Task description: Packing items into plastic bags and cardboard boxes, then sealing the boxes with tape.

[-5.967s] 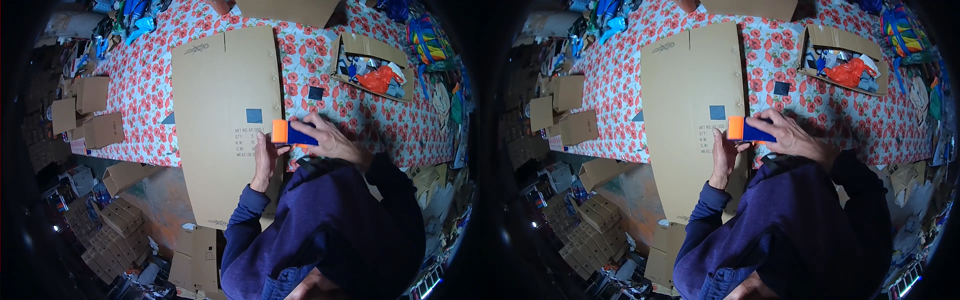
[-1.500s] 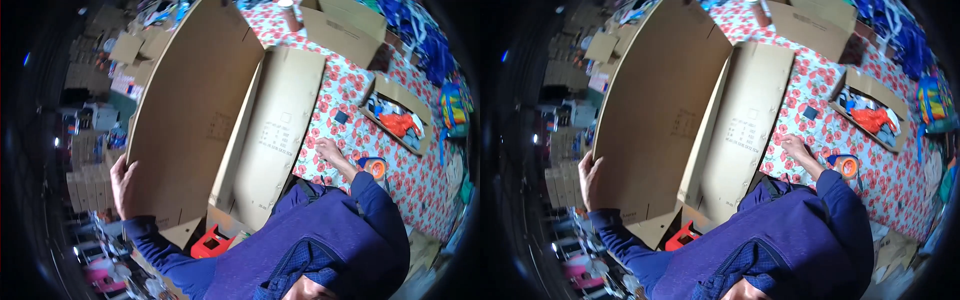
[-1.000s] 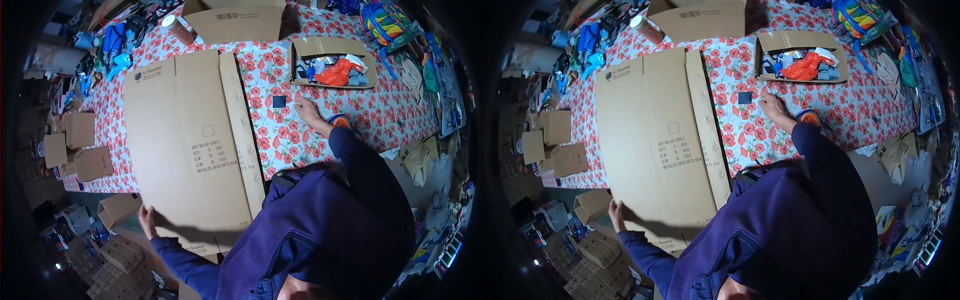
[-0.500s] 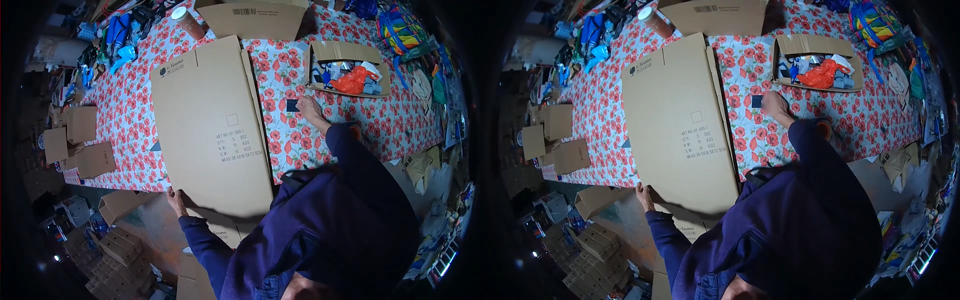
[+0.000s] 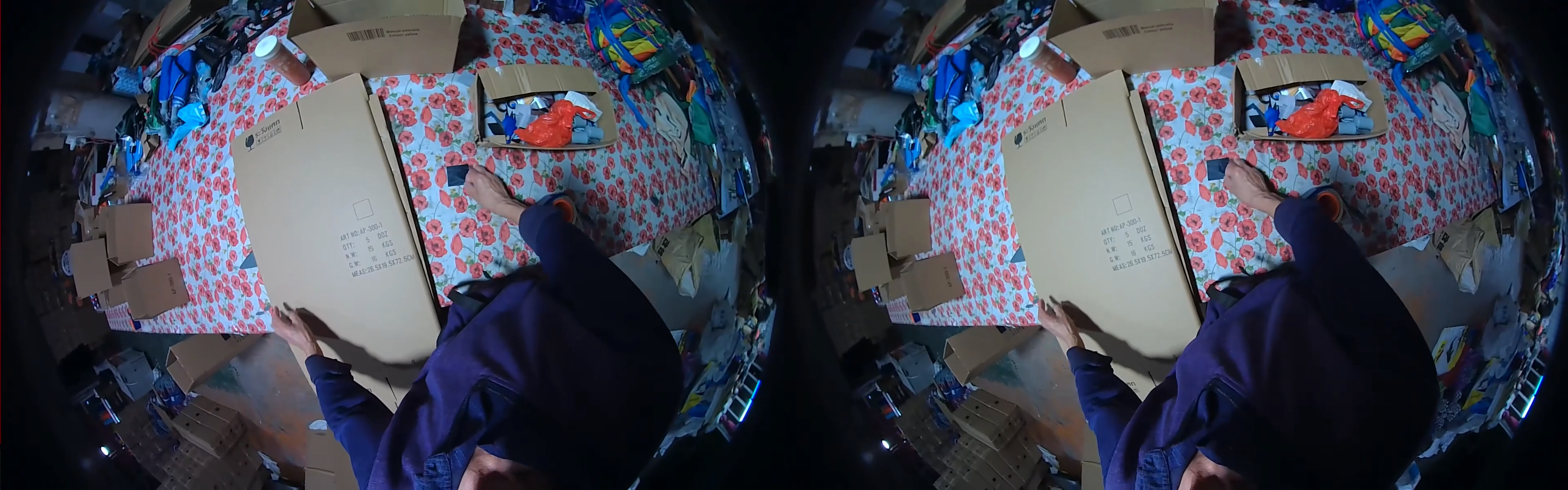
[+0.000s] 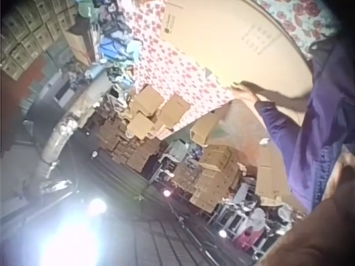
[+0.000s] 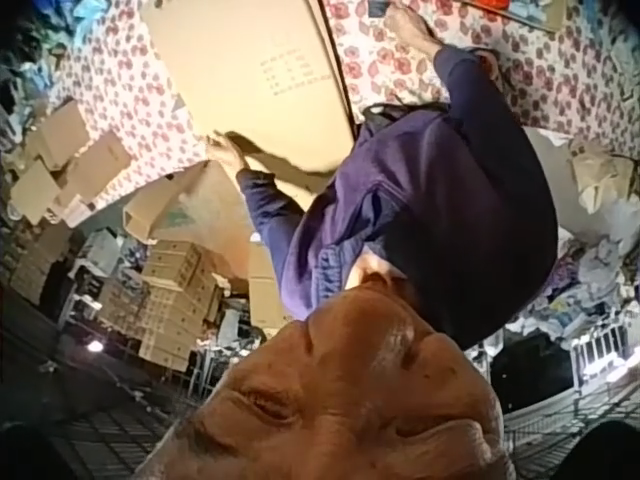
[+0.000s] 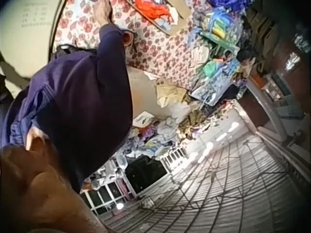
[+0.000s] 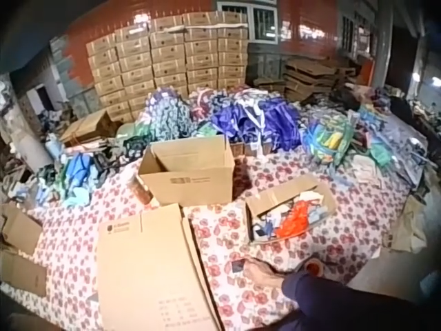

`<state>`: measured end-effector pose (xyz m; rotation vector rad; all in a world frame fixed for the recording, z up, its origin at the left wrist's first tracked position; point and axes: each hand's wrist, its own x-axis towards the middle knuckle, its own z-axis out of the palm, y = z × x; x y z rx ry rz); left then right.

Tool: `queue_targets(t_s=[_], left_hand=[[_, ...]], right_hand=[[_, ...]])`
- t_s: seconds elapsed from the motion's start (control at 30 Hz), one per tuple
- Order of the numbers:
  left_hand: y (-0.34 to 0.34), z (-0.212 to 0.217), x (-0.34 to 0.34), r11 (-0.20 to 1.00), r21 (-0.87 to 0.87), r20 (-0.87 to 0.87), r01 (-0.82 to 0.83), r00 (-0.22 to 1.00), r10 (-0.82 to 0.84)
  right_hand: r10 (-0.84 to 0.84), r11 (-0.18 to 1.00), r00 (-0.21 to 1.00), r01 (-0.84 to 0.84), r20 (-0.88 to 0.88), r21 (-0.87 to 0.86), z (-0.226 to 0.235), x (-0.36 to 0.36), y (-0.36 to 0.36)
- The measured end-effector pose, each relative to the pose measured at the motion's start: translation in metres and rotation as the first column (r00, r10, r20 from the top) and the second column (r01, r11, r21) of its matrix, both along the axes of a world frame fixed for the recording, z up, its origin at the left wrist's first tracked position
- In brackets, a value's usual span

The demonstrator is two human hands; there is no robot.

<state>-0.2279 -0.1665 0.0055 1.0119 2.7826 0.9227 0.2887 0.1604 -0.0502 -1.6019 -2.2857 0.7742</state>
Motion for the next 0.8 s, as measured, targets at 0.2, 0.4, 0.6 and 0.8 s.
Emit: queue_targets(t_s=[0.2, 0.4, 0.6, 0.8], left_hand=[[0.030, 0.008, 0.053, 0.996, -0.022, 0.129, 0.083, 0.989, -0.079], [0.050, -0.003, 0.089, 0.951, 0.014, 0.002, 0.310, 0.951, -0.310], [0.083, 0.010, 0.139, 0.929, 0.136, 0.222, 0.345, 0.903, -0.368], [0.145, 0.063, 0.225, 0.940, 0.251, 0.738, 0.233, 0.582, -0.342]], right_hand=[[-0.110, 0.994, 0.985, 0.112, -0.134, 0.005, 0.065, -0.016, -0.011], [-0.089, 0.996, 0.994, 0.088, 0.056, 0.018, 0.035, -0.017, 0.003], [-0.026, 1.000, 0.998, 0.026, -0.063, -0.006, 0.004, -0.010, 0.010], [0.111, 0.988, 0.980, -0.126, -0.164, -0.083, 0.073, -0.051, -0.010]])
